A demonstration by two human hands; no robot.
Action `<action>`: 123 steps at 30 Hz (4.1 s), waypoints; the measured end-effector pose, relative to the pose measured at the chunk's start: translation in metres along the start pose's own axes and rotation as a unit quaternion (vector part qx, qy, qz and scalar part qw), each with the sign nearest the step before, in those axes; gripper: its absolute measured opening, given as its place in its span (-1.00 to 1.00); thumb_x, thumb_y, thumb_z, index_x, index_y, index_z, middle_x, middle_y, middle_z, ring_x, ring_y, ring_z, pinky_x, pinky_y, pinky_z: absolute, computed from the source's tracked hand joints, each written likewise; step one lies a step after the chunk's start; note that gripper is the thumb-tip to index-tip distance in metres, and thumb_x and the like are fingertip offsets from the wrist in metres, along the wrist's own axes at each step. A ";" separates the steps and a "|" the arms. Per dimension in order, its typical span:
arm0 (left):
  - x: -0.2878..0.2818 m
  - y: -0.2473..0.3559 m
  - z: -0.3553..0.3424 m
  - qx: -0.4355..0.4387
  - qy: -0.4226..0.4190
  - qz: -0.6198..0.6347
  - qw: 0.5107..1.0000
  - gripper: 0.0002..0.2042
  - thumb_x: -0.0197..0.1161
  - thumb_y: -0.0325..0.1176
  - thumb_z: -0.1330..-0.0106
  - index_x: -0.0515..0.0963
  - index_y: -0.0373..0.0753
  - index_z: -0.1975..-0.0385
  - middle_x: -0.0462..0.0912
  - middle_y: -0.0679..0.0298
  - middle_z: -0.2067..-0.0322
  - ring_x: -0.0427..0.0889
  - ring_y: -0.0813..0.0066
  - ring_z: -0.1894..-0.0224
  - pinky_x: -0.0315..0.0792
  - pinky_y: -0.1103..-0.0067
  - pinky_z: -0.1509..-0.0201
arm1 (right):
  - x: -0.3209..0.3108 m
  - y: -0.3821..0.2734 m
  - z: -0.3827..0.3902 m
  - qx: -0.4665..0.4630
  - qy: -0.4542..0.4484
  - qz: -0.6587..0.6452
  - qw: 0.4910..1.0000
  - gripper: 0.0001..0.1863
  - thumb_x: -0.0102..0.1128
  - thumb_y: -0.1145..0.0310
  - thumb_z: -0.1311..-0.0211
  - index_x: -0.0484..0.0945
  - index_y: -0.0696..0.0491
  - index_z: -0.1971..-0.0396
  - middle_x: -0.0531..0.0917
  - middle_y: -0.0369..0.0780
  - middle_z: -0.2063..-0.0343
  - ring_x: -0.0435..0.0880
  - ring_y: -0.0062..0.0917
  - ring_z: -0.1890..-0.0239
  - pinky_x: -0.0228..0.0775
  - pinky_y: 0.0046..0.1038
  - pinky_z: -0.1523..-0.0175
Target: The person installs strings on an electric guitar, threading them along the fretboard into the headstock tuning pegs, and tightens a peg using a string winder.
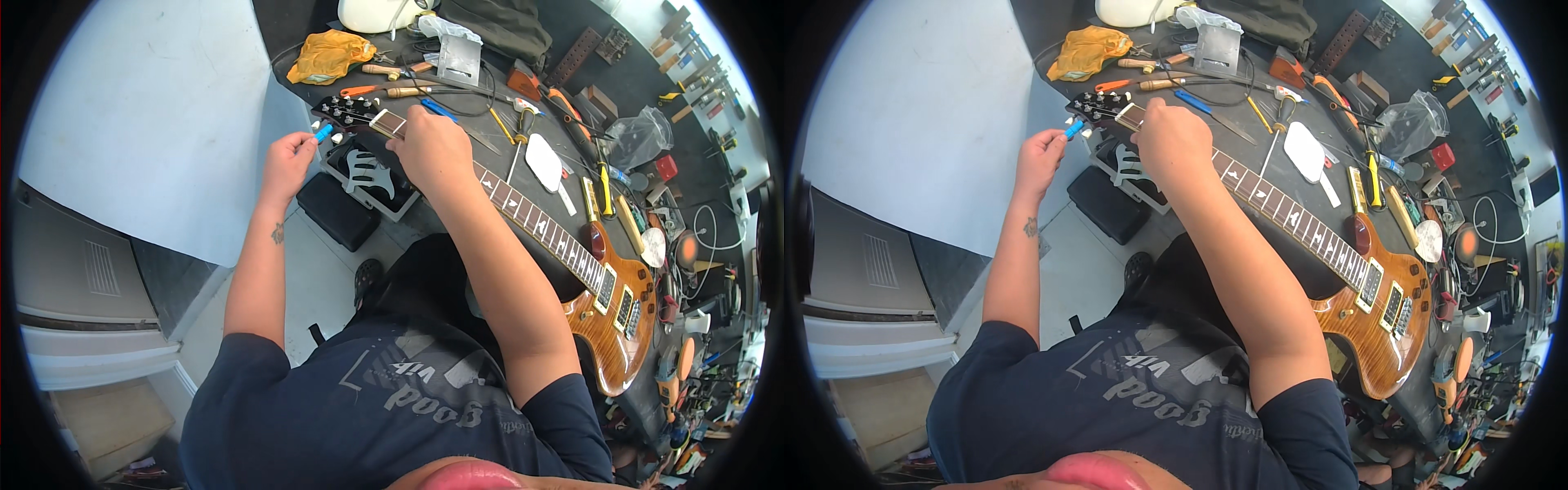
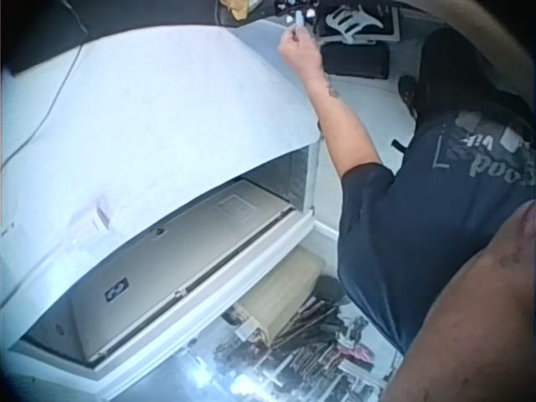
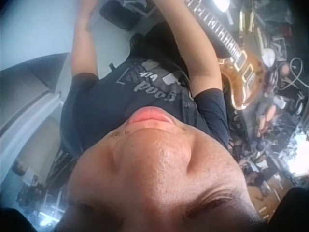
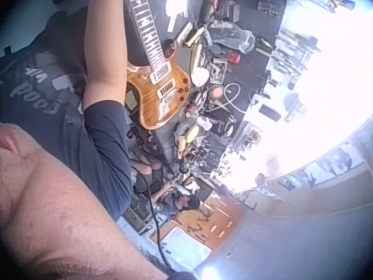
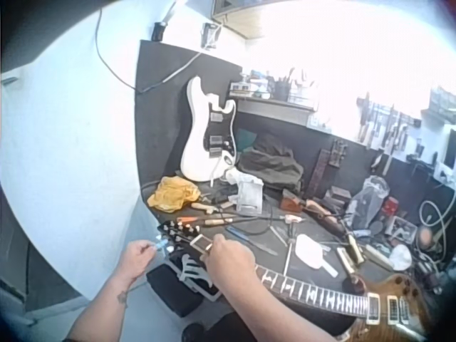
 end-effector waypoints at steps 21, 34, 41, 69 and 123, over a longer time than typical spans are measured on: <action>0.009 0.049 0.021 0.078 -0.015 -0.391 0.917 -0.80 0.30 -0.34 -0.37 0.68 -0.30 0.13 0.72 0.01 0.48 0.71 -0.17 0.37 0.57 0.10 0.22 | 0.012 -0.021 -0.016 -0.041 -0.027 0.014 0.999 -0.63 0.38 0.26 -0.31 0.59 0.16 0.01 0.78 -0.03 0.08 0.78 -0.09 -0.03 0.63 -0.10 -0.13; 0.018 0.082 -0.040 0.422 -0.016 -0.354 0.835 -0.70 0.42 -0.54 -0.21 0.55 -0.26 0.07 0.75 0.14 0.13 0.74 0.05 -0.01 0.64 0.24 -0.09 | 0.007 -0.013 -0.015 -0.057 -0.010 -0.003 0.998 -0.65 0.42 0.23 -0.30 0.59 0.14 0.07 0.80 -0.05 0.19 0.79 -0.10 0.04 0.62 -0.11 -0.10; 0.019 0.079 -0.045 0.462 -0.063 -0.367 0.805 -0.72 0.45 -0.52 -0.17 0.57 -0.25 0.14 0.77 0.14 0.18 0.79 0.11 0.04 0.67 0.30 -0.09 | 0.006 -0.013 -0.013 -0.033 -0.049 -0.020 0.998 -0.60 0.45 0.20 -0.31 0.59 0.14 0.03 0.79 -0.05 0.16 0.78 -0.10 0.01 0.62 -0.10 -0.10; 0.029 0.080 -0.046 0.595 -0.130 -0.419 0.674 -0.75 0.41 -0.54 -0.21 0.49 -0.26 0.18 0.81 0.09 0.16 0.82 0.14 0.16 0.73 0.39 0.10 | 0.016 -0.002 -0.012 -0.067 0.006 -0.037 0.997 -0.64 0.45 0.20 -0.35 0.55 0.12 0.08 0.81 -0.11 0.23 0.78 -0.11 0.05 0.61 -0.09 -0.03; 0.008 0.011 -0.003 0.024 -0.067 -0.142 0.987 -0.76 0.27 -0.28 -0.52 0.71 -0.37 0.22 0.59 0.31 0.55 0.47 0.59 0.50 0.36 0.49 0.38 | 0.011 -0.010 -0.004 -0.083 -0.043 -0.035 0.995 -0.65 0.35 0.35 -0.42 0.67 -0.06 -0.17 0.81 -0.06 0.12 0.76 -0.06 0.01 0.58 -0.08 -0.13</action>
Point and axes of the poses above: each hand's wrist, its own z-axis away from the middle knuckle, its own x-axis out of the palm, y = z × x, the point moved 7 cm from there along -z, towards the middle knuckle
